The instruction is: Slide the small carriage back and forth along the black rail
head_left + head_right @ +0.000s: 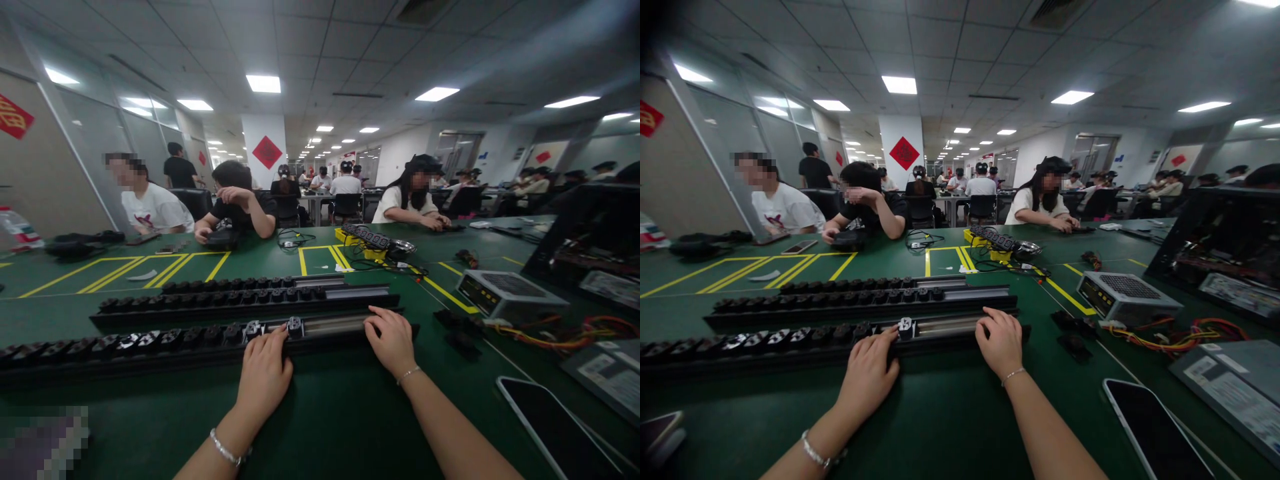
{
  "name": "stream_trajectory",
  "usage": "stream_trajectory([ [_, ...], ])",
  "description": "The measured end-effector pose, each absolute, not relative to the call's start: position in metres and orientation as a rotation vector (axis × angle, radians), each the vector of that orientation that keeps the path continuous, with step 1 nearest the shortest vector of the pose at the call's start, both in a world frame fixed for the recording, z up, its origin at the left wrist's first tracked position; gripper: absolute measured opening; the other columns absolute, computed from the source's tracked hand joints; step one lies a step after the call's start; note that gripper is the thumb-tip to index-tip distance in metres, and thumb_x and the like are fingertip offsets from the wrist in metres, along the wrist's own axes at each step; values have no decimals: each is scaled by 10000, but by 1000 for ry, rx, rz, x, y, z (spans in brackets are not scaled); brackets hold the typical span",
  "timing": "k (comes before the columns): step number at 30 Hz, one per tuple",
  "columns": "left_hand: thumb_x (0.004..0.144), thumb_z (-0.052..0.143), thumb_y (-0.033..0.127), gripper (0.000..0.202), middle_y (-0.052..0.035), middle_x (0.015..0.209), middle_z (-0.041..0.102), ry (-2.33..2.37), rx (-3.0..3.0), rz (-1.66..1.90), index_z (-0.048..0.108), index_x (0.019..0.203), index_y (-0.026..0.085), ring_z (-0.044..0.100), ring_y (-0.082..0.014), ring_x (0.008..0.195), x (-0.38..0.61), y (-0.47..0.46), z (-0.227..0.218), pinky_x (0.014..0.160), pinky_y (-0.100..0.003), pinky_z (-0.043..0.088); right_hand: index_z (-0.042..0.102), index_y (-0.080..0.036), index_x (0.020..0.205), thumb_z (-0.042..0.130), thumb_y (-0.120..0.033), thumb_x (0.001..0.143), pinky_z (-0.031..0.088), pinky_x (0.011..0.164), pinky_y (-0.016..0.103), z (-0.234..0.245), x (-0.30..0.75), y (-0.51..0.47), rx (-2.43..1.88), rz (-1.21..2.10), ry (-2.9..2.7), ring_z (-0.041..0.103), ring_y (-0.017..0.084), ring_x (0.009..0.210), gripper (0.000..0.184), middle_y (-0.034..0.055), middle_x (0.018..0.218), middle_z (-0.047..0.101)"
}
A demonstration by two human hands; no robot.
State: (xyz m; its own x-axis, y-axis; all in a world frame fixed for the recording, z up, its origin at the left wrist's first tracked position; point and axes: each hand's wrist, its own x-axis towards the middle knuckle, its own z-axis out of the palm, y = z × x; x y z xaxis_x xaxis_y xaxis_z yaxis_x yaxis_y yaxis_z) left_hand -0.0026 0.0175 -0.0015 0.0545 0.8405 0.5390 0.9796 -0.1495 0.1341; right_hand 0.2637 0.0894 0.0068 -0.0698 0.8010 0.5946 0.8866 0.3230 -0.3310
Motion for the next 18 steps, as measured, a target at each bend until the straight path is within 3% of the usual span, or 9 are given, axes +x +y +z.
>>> stream_trajectory([
  [18,766,459,138,448,-64,1238,594,-1850,-2094,-788,528,1204,202,522,-234,1083,-2,16,1,984,-457,356,673,-265,748,443,-308,828,324,940,446,10,263,88,-1505,-193,-1893,527,226,1077,247,12,1123,645],
])
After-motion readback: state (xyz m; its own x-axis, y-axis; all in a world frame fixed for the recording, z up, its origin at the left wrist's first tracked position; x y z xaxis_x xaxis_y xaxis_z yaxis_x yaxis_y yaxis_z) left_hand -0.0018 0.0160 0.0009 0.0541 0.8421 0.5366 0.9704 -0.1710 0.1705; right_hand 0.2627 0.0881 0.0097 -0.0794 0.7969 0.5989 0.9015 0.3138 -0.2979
